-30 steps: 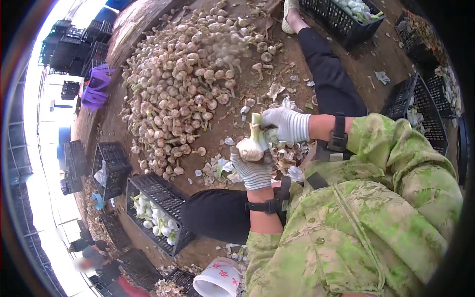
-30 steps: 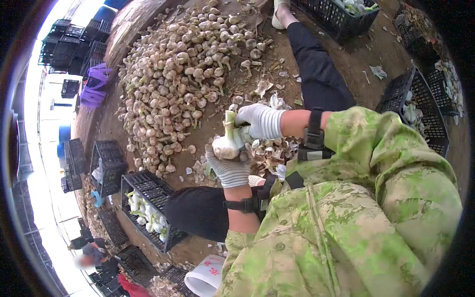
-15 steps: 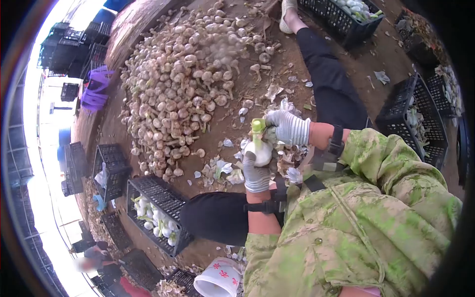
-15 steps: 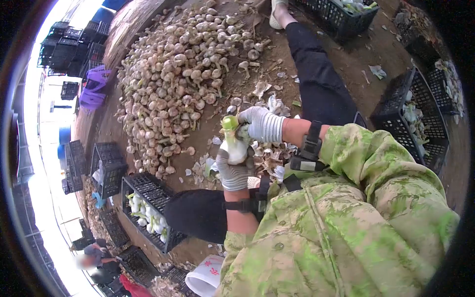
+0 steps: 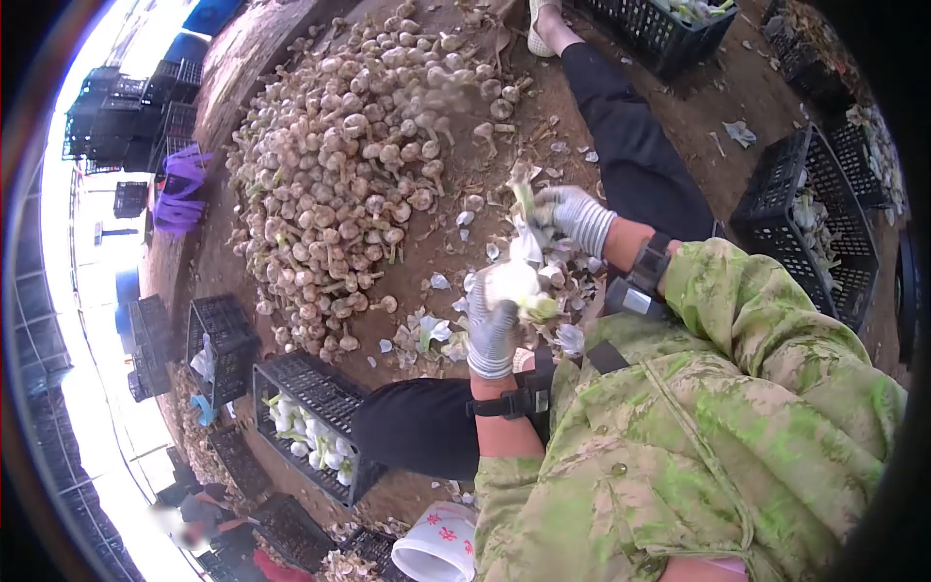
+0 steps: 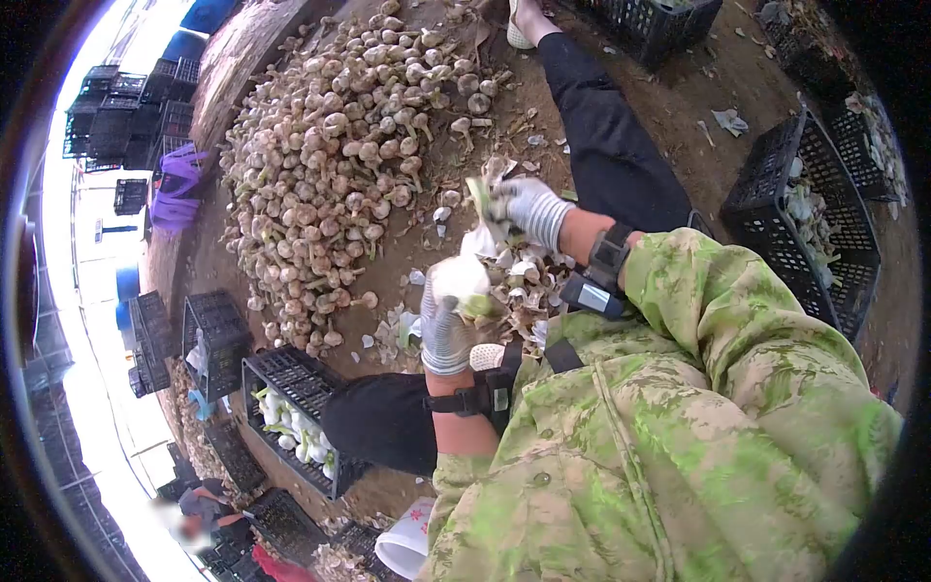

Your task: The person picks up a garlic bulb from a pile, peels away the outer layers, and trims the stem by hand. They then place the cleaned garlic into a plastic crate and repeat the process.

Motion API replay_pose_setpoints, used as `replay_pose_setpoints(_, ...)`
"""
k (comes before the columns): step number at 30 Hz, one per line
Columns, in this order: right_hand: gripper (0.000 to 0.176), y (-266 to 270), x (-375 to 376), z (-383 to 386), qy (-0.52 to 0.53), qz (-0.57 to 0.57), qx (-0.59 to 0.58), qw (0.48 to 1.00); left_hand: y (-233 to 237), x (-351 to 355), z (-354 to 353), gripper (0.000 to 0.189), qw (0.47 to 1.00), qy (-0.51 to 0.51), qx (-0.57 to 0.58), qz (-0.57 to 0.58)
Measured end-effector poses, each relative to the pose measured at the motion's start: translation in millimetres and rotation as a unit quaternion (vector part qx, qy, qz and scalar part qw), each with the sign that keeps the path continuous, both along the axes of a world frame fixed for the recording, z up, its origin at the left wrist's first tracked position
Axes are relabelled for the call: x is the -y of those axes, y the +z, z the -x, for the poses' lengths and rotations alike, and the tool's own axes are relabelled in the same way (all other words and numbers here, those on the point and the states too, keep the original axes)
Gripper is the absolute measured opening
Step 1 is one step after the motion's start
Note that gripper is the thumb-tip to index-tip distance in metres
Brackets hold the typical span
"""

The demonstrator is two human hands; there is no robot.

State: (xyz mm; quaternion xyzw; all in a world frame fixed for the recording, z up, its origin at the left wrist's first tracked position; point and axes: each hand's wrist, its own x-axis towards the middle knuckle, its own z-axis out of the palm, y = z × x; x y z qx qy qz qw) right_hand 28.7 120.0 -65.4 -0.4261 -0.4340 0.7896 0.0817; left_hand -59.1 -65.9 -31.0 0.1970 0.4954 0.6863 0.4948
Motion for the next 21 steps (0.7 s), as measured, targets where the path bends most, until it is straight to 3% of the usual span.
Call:
replay_pose_setpoints(1, 0.024, -4, 9, -2, 0.050, -0.160, 0.063, 0.984, 2, -6, -5, 0.064, 0.999, -0.004, -0.037, -0.017)
replay_pose_setpoints(3, 0.027, -17, 12, -8, 0.191, -0.427, 0.167, 0.868, 24, -1, -12, 0.064, 0.992, -0.080, 0.058, -0.075)
replay_pose_setpoints(4, 0.028, -34, 10, -16, 0.142, -0.395, 0.128, 0.899, 43, 1, -17, 0.064, 0.989, -0.079, 0.083, -0.097)
replay_pose_setpoints(5, 0.029, -55, 2, -19, 0.158, -0.369, 0.158, 0.902, 56, 3, -17, 0.065, 0.984, -0.074, 0.105, -0.120)
replay_pose_setpoints(6, 0.033, -38, -2, -20, 0.244, -0.380, 0.171, 0.876, 59, 4, -9, 0.066, 0.994, -0.057, 0.084, -0.039)
replay_pose_setpoints(7, 0.037, -12, -4, -20, 0.332, -0.390, 0.177, 0.840, 39, 10, 12, 0.069, 0.992, -0.078, -0.035, -0.093)
replay_pose_setpoints(9, 0.060, -1, 0, -18, 0.380, -0.465, 0.040, 0.798, 47, 12, 11, 0.072, 0.995, 0.025, -0.022, -0.094)
replay_pose_setpoints(10, 0.066, 17, 7, -21, 0.302, -0.354, -0.132, 0.875, 47, 10, 12, 0.072, 0.995, 0.024, -0.026, -0.096)
replay_pose_setpoints(11, 0.068, 35, 12, -27, 0.302, -0.150, -0.200, 0.920, 45, 6, 9, 0.074, 0.995, 0.030, -0.019, -0.097)
replay_pose_setpoints(12, 0.065, 47, 21, -29, 0.284, -0.039, -0.299, 0.910, 42, 2, 4, 0.077, 0.994, 0.035, -0.011, -0.099)
replay_pose_setpoints(13, 0.062, 52, 31, -30, 0.289, 0.003, -0.336, 0.896, 44, -6, -1, 0.077, 0.982, 0.000, -0.177, -0.061)
replay_pose_setpoints(15, 0.062, 60, 37, -35, 0.183, 0.017, -0.292, 0.939, 42, -20, -15, 0.076, 0.985, 0.029, -0.161, -0.058)
replay_pose_setpoints(16, 0.060, 63, 30, -33, 0.166, -0.012, -0.263, 0.950, 46, -29, -19, 0.063, 0.966, 0.091, -0.231, -0.069)
replay_pose_setpoints(17, 0.060, 66, 25, -35, 0.164, -0.014, -0.264, 0.950, 47, -29, -19, 0.063, 0.966, 0.089, -0.232, -0.071)
replay_pose_setpoints(19, 0.058, 69, 17, -41, 0.156, -0.143, -0.208, 0.955, 53, -22, -17, 0.038, 0.854, 0.156, -0.496, 0.022)
replay_pose_setpoints(20, 0.058, 60, 16, -41, 0.151, -0.209, -0.235, 0.937, 54, -25, -18, 0.022, 0.799, 0.182, -0.573, 0.029)
replay_pose_setpoints(21, 0.058, 61, 18, -41, 0.155, -0.207, -0.239, 0.936, 59, -27, -18, 0.022, 0.797, 0.185, -0.575, 0.032)
